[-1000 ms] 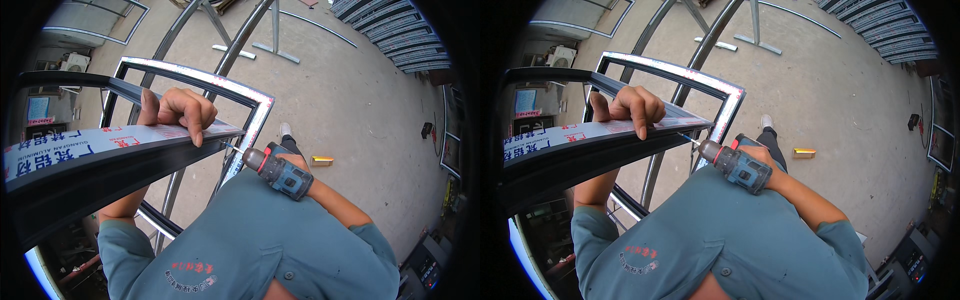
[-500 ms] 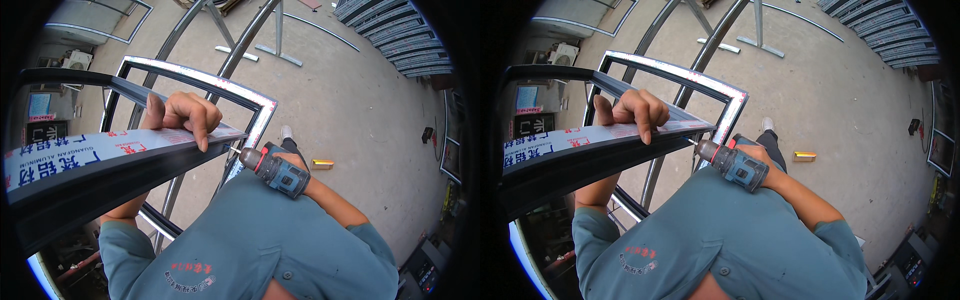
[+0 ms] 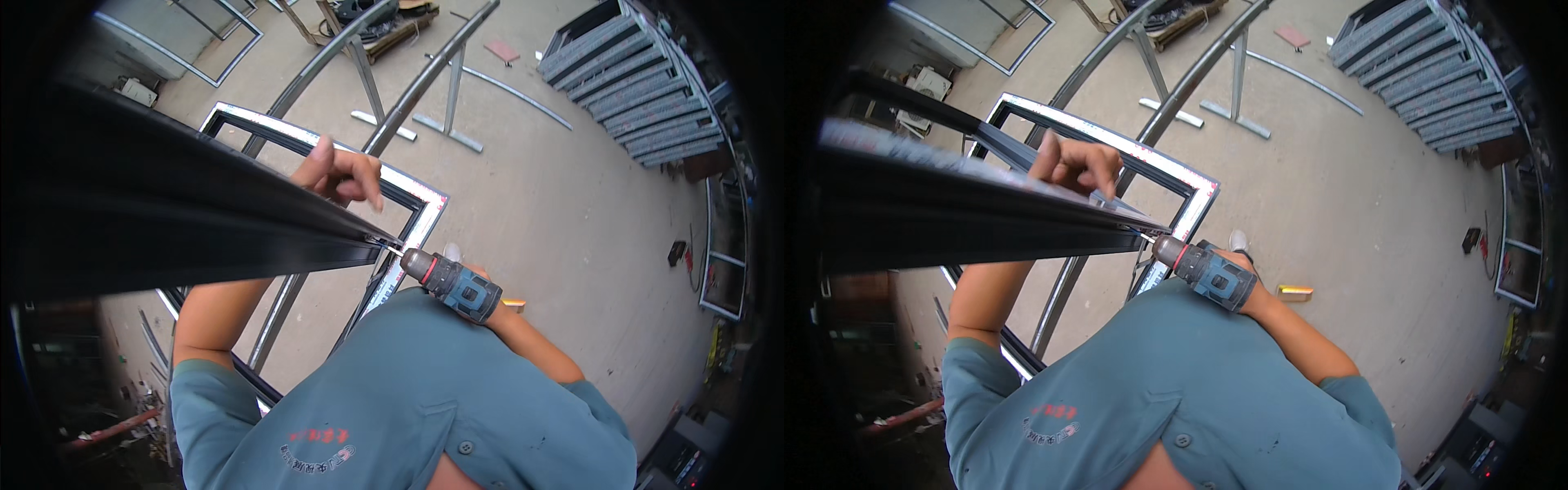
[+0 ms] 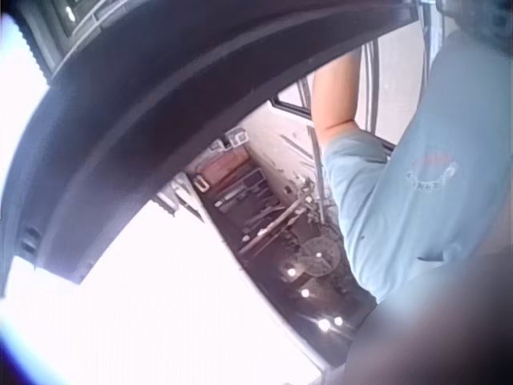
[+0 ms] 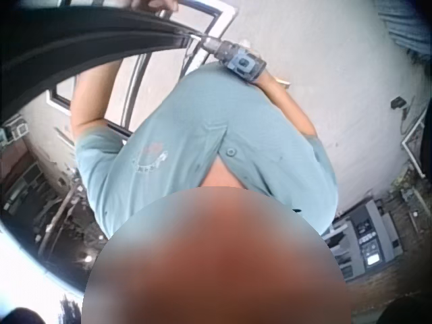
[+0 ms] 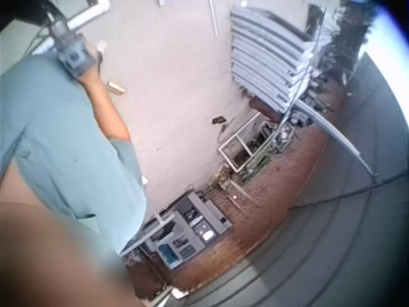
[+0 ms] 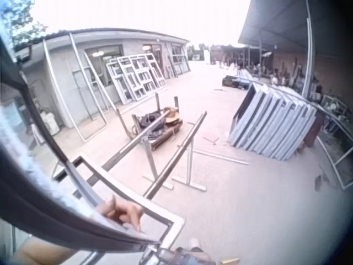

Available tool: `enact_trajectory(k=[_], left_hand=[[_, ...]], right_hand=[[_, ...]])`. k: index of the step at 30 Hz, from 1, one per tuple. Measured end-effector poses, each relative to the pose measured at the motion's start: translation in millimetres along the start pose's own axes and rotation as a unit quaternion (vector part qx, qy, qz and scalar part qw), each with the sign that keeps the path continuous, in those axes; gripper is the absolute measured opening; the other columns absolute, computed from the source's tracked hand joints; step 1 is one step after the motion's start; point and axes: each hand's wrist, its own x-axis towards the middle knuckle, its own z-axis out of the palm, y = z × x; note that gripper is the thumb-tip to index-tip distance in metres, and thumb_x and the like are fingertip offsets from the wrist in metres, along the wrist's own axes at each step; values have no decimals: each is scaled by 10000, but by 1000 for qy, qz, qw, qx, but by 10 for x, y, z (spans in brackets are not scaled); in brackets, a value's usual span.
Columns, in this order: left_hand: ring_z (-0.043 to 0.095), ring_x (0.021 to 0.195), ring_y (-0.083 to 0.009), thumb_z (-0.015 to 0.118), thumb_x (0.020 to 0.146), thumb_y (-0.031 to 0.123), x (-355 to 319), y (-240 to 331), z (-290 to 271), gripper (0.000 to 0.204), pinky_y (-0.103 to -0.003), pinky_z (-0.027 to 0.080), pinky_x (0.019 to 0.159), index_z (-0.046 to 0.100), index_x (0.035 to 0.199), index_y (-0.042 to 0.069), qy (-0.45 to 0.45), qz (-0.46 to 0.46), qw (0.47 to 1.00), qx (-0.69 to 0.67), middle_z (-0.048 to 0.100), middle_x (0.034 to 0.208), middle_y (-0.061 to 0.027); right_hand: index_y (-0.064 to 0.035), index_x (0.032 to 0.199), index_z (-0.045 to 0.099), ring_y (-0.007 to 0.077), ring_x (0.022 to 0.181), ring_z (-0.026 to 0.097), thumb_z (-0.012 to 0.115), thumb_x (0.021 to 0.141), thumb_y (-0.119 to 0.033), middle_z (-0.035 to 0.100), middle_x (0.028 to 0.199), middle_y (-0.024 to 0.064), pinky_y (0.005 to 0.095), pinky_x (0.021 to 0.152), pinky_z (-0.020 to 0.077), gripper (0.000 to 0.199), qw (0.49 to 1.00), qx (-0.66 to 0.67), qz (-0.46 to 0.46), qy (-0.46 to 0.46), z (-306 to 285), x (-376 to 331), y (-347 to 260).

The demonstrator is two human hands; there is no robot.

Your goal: The person uses a cordless drill to fasten screws into a large metal window frame. They repeatedly pick up screws from a container on the floor, position them into pre-drilled holes on the frame, and drive them in with the drill while holding the frame steady.

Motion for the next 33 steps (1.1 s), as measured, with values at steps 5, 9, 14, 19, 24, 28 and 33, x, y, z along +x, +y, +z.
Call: enact_trajectory(k=[5, 9, 14, 19, 24, 28, 33], left_hand=[[610, 810, -140, 548, 1062, 437, -259, -135, -152, 465, -298, 490, 672, 716, 930, 24, 297, -128, 946, 27, 598, 776, -39], [598, 792, -110, 675, 1005, 344, -630, -658, -133, 354, -278, 487, 717, 764, 926, 10, 407, -47, 911, 46, 681, 788, -28], [514, 661, -69, 694, 998, 384, -937, -1310, 171, 421, -285, 429, 609, 779, 831, 7, 384, -35, 922, -14, 627, 666, 4], [553, 506, -202, 709, 971, 394, -951, -1703, 433, 419, -344, 403, 506, 771, 788, 21, 392, 60, 917, -27, 592, 596, -105], [576, 568, -274, 900, 643, 582, -850, -1926, 308, 588, -382, 434, 505, 673, 750, 51, 374, 273, 882, 89, 568, 662, -60], [500, 525, -228, 945, 489, 606, -710, -1927, 248, 674, -348, 398, 482, 543, 663, 95, 355, 307, 874, 128, 454, 632, -19], [444, 510, -202, 939, 513, 525, -618, -1951, 238, 616, -344, 341, 462, 511, 659, 106, 350, 333, 863, 149, 390, 636, -15]], right_hand=[[-42, 1120, 740, 231, 912, 730, 732, 898, -78, 755, 1008, 119, 349, 838, 569, 225, 997, 12, 80, -8, 23, 18, -108], [-55, 1083, 734, 212, 821, 675, 756, 915, -131, 713, 900, 85, 372, 765, 540, 186, 983, -65, 170, -28, -6, 19, -254], [-30, 1202, 626, 172, 897, 616, 716, 955, -118, 626, 928, 43, 349, 888, 507, 278, 962, 19, 271, 0, -24, -128, -350], [-52, 1397, 509, 243, 1053, 592, 710, 997, -293, 628, 1020, 88, 463, 1011, 451, 509, 968, 76, 234, -53, -135, -216, -263], [-43, 1285, 607, 269, 1117, 590, 696, 996, -388, 636, 1070, 97, 460, 1036, 442, 459, 941, -47, 332, -51, -303, -359, -376], [-47, 1300, 598, 270, 1113, 591, 695, 998, -381, 637, 1071, 97, 463, 1035, 444, 461, 930, -68, 360, -15, -350, -525, -510], [-53, 1319, 586, 271, 1108, 593, 693, 1000, -372, 638, 1073, 97, 466, 1032, 445, 464, 922, -78, 378, 17, -283, -612, -642]])
